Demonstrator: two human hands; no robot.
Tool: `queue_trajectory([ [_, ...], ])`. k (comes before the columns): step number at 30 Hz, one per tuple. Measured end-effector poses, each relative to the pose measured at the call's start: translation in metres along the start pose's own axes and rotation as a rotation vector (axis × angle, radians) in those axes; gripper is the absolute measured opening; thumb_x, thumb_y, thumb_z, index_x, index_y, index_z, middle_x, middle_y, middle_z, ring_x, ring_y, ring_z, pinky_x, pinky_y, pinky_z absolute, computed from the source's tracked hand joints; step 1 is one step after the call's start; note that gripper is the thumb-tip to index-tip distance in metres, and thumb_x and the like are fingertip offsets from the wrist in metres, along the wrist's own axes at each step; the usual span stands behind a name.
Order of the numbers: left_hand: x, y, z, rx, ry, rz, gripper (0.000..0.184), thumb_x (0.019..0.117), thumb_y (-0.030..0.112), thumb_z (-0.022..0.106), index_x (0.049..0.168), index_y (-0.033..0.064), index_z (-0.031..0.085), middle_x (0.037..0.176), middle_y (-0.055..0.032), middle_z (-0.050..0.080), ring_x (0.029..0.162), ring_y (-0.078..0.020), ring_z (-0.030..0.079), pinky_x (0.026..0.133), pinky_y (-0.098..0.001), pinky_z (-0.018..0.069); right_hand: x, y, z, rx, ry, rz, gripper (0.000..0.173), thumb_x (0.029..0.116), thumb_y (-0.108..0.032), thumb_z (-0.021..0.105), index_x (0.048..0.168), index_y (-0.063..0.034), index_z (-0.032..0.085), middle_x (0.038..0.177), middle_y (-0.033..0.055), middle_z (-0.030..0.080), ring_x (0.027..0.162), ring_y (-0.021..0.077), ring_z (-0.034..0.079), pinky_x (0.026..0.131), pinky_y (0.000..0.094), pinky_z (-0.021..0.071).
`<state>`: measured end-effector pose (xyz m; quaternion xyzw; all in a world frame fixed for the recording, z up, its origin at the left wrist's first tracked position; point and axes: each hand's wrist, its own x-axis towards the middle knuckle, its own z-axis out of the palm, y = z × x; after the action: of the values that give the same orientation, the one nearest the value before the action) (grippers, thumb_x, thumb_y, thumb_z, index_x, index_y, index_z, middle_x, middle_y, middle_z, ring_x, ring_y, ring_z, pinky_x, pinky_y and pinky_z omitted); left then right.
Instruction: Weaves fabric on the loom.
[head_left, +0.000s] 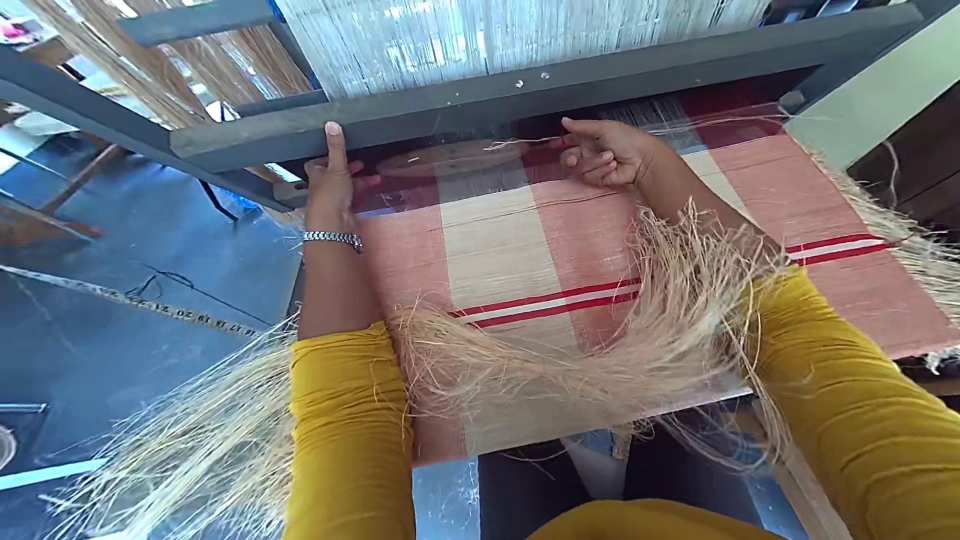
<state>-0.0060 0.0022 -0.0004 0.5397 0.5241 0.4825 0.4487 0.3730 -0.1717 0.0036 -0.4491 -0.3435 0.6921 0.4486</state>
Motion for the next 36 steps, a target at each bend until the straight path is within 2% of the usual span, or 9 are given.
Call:
queue_trajectory([
  [3,0.005,-0.003,-0.002,-0.012,-0.022,0.014,0.09,0.0964,0.072,0.05,0.153,0.0047,0.032,0.128,-0.0183,0.064,0.094,-0.0245,0.074,0.079,-0.0395,0.0624,-0.002,-0.002,0.001,-0.303,0.144,-0.058,0.056,0.1109,-0.05,0.031,0.087,-0.0081,0.061,0.051,-0.0066,0.039,0.035,-0.0004,0.027,0.034,0.0154,0.023],
  [7,-0.037,0.015,0.003,0.022,-0.067,0.028,0.081,0.1042,0.064,0.041,0.154,0.0002,0.03,0.131,-0.0226,0.064,0.098,-0.0258,0.074,0.081,-0.0373,0.0627,-0.018,-0.015,0.029,-0.682,0.436,-0.183,0.037,0.1122,-0.034,0.04,0.135,-0.0108,0.058,0.075,-0.0011,0.062,0.044,0.0027,0.037,0.042,0.0193,0.0329],
  [8,-0.077,0.043,0.007,0.079,-0.118,-0.053,0.074,0.1092,0.056,0.032,0.158,0.0015,0.023,0.141,-0.0215,0.056,0.109,-0.0237,0.068,0.092,-0.0357,0.0553,-0.015,-0.013,0.034,-0.695,0.437,-0.194,0.038,0.1122,-0.033,0.04,0.139,-0.0114,0.056,0.076,-0.0007,0.063,0.045,0.0031,0.039,0.042,0.0195,0.0337],
  [13,-0.124,0.069,0.015,0.094,-0.084,-0.081,0.065,0.1121,0.048,0.026,0.158,0.0022,0.025,0.143,-0.0218,0.053,0.111,-0.0232,0.065,0.094,-0.0347,0.0534,0.018,0.011,0.047,-0.594,0.371,-0.149,0.031,0.1117,-0.027,0.043,0.134,-0.0103,0.055,0.073,0.0004,0.059,0.044,0.0041,0.041,0.041,0.018,0.0335],
  [19,0.009,-0.007,-0.002,-0.087,-0.082,-0.001,0.088,0.0973,0.07,0.05,0.15,0.0022,0.034,0.119,-0.0193,0.068,0.088,-0.0268,0.075,0.074,-0.0397,0.0643,0.021,0.01,0.05,-0.462,0.307,-0.118,0.031,0.113,-0.034,0.038,0.127,-0.012,0.055,0.07,-0.0009,0.058,0.04,0.0009,0.033,0.037,0.0157,0.0282],
  [23,0.012,-0.008,-0.004,-0.044,-0.087,-0.035,0.09,0.0962,0.075,0.046,0.151,0.0041,0.033,0.115,-0.015,0.072,0.086,-0.0239,0.075,0.074,-0.0388,0.0633,0.026,0.013,0.047,-0.347,0.266,-0.163,0.03,0.1132,-0.031,0.037,0.13,-0.0118,0.054,0.07,-0.0018,0.057,0.04,-0.0006,0.031,0.037,0.0146,0.0274],
  [27,-0.05,0.029,0.002,0.028,-0.134,-0.105,0.076,0.1069,0.061,0.032,0.157,0.0038,0.027,0.14,-0.0184,0.058,0.108,-0.0243,0.068,0.091,-0.0382,0.0557,0.03,0.005,0.047,-0.195,0.196,-0.093,0.036,0.1113,-0.037,0.04,0.093,-0.0116,0.058,0.058,-0.006,0.046,0.037,-0.0006,0.029,0.035,0.0137,0.0254],
  [33,0.022,-0.016,-0.008,0.002,-0.056,-0.051,0.111,0.0851,0.085,0.053,0.157,0.0059,0.024,0.134,-0.0206,0.061,0.099,-0.0298,0.072,0.078,-0.0469,0.0634,0.054,0.0,0.046,0.042,0.037,-0.015,0.029,0.1089,-0.033,0.045,0.097,-0.011,0.059,0.056,-0.0088,0.04,0.036,-0.0027,0.03,0.034,0.0114,0.0264],
  [36,0.016,-0.014,-0.008,0.033,-0.094,-0.035,0.105,0.084,0.086,0.051,0.153,0.0081,0.038,0.123,-0.0154,0.068,0.098,-0.0276,0.072,0.08,-0.0471,0.0627,0.055,0.004,0.043,0.112,-0.012,-0.035,0.027,0.1099,-0.031,0.044,0.112,-0.0084,0.058,0.063,-0.0039,0.052,0.037,-0.002,0.033,0.034,0.0118,0.0276],
])
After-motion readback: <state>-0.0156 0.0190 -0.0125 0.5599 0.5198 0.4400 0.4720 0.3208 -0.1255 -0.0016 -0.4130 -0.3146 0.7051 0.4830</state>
